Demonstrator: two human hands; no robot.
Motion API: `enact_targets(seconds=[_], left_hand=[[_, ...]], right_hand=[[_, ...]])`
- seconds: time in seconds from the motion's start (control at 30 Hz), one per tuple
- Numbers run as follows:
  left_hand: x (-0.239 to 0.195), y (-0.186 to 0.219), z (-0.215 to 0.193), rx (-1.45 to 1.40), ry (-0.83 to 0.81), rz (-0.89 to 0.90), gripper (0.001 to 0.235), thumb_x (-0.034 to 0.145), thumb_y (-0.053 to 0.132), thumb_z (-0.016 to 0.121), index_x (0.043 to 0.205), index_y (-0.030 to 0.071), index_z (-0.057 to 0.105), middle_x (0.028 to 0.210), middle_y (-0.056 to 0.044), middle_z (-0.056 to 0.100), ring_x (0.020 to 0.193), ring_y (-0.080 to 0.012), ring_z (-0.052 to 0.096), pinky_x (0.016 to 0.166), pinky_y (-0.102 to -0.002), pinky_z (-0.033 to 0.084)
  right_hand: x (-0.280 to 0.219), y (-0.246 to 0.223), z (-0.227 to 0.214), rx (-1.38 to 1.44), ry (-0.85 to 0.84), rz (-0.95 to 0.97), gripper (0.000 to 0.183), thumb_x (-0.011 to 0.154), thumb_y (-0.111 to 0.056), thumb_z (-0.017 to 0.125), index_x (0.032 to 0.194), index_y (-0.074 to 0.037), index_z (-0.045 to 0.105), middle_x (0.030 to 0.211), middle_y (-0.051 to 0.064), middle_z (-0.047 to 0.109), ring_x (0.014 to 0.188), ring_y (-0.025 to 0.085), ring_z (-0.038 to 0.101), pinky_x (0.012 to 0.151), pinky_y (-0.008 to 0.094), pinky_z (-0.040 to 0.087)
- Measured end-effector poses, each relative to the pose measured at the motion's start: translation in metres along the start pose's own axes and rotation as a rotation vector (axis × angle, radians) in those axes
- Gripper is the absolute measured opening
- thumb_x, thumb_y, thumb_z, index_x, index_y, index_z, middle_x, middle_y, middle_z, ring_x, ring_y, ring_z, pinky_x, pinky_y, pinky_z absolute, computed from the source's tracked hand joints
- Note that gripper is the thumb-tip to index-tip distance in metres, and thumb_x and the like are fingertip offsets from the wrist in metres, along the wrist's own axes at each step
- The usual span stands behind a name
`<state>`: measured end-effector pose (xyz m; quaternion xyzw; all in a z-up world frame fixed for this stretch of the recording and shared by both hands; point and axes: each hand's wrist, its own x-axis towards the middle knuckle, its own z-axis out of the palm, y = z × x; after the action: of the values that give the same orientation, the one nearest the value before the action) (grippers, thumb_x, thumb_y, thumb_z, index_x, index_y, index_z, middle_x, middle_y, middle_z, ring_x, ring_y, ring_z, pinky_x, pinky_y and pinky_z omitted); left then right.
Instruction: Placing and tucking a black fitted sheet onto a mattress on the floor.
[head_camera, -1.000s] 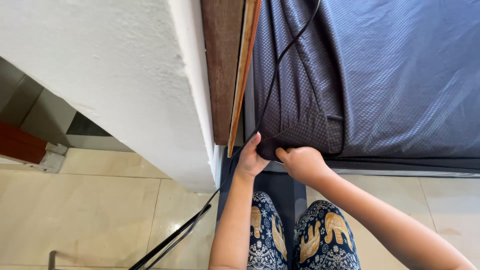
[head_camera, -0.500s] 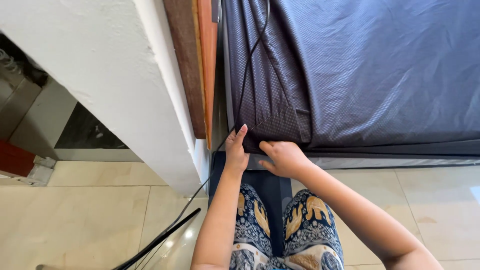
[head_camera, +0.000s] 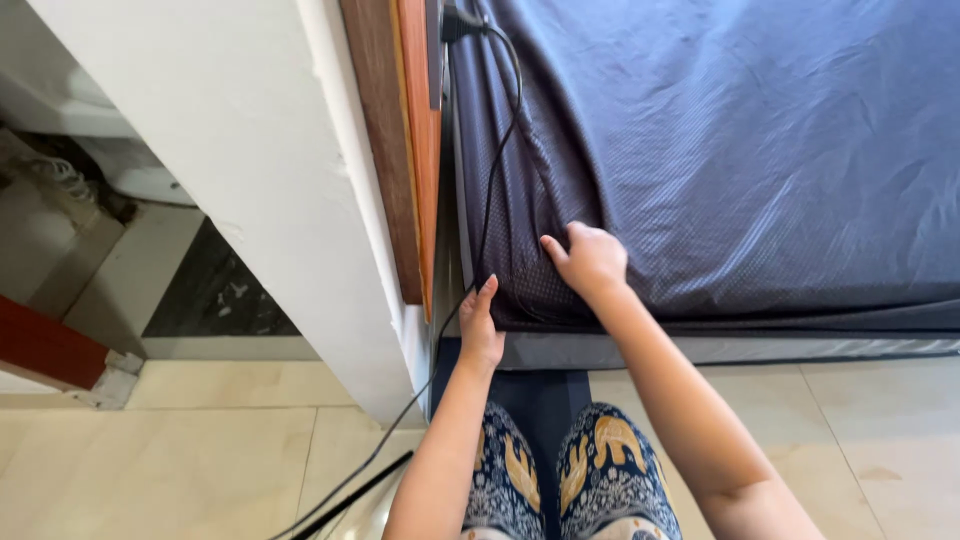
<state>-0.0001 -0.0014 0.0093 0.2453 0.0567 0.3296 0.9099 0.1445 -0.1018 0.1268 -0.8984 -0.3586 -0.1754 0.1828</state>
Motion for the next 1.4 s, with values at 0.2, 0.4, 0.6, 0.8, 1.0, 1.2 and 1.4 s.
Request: enact_targets(seconds=[0.2, 0.4, 0.6, 0.8, 1.0, 1.2, 1.4], left_hand=[[0.01, -0.001, -0.009, -0.061, 0.052, -0.063, 0.045, 0.094, 0.036, 0.072, 0.123, 0.002, 0.067, 0.127, -0.01, 0.071, 0.116, -0.0238, 0.067, 0.101, -0.04, 0.054], [0.021, 0.007, -0.015, -0.243, -0.012, -0.139, 0.06, 0.096, 0.042, 0.067, 0.139, 0.002, 0.058, 0.137, -0.009, 0.066, 0.124, -0.0219, 0.064, 0.106, -0.038, 0.049], [0.023, 0.002, -0.025, -0.152, -0.054, -0.128, 0.039, 0.101, 0.023, 0.066, 0.135, 0.005, 0.062, 0.132, -0.006, 0.068, 0.121, -0.0182, 0.063, 0.107, -0.035, 0.048], [0.01, 0.012, -0.007, -0.134, -0.09, -0.014, 0.034, 0.101, 0.013, 0.061, 0.133, 0.003, 0.064, 0.127, -0.007, 0.07, 0.115, -0.0172, 0.066, 0.104, -0.033, 0.049], [0.015, 0.0, -0.012, -0.225, -0.036, -0.047, 0.032, 0.098, 0.014, 0.06, 0.127, 0.004, 0.066, 0.124, -0.007, 0.071, 0.113, -0.0187, 0.068, 0.102, -0.035, 0.052], [0.001, -0.005, -0.006, -0.223, -0.005, 0.0, 0.034, 0.105, 0.028, 0.061, 0.128, 0.003, 0.066, 0.126, -0.008, 0.07, 0.116, -0.0203, 0.067, 0.103, -0.037, 0.051], [-0.005, -0.007, 0.006, -0.238, 0.022, 0.014, 0.037, 0.102, 0.028, 0.059, 0.131, 0.005, 0.064, 0.132, -0.007, 0.068, 0.123, -0.0204, 0.063, 0.107, -0.038, 0.049]], right_hand=[[0.021, -0.052, 0.018, 0.13, -0.029, -0.009, 0.04, 0.095, -0.045, 0.063, 0.081, -0.008, 0.069, 0.082, 0.016, 0.071, 0.081, 0.039, 0.069, 0.071, 0.052, 0.053], [0.021, -0.082, 0.025, 0.183, -0.047, -0.208, 0.037, 0.097, -0.035, 0.061, 0.073, -0.008, 0.065, 0.072, 0.014, 0.068, 0.072, 0.037, 0.067, 0.064, 0.052, 0.052], [0.015, -0.085, 0.023, 0.261, 0.045, -0.261, 0.034, 0.097, -0.032, 0.065, 0.077, -0.005, 0.06, 0.063, 0.013, 0.062, 0.061, 0.035, 0.063, 0.056, 0.048, 0.047], [0.008, -0.081, 0.02, 0.585, 0.266, -0.197, 0.022, 0.099, -0.026, 0.067, 0.09, -0.006, 0.061, 0.065, 0.008, 0.058, 0.057, 0.027, 0.06, 0.052, 0.04, 0.045], [0.01, -0.075, 0.023, 0.722, 0.238, -0.111, 0.017, 0.095, -0.017, 0.071, 0.101, -0.007, 0.059, 0.058, 0.004, 0.044, 0.048, 0.018, 0.043, 0.048, 0.034, 0.037], [0.009, -0.071, 0.021, 0.75, 0.256, -0.174, 0.016, 0.095, -0.015, 0.069, 0.104, -0.008, 0.057, 0.061, 0.003, 0.046, 0.05, 0.017, 0.046, 0.048, 0.034, 0.038], [0.002, -0.066, 0.02, 0.705, 0.209, -0.203, 0.01, 0.099, -0.013, 0.066, 0.103, -0.01, 0.058, 0.06, 0.004, 0.047, 0.048, 0.019, 0.048, 0.048, 0.036, 0.038]])
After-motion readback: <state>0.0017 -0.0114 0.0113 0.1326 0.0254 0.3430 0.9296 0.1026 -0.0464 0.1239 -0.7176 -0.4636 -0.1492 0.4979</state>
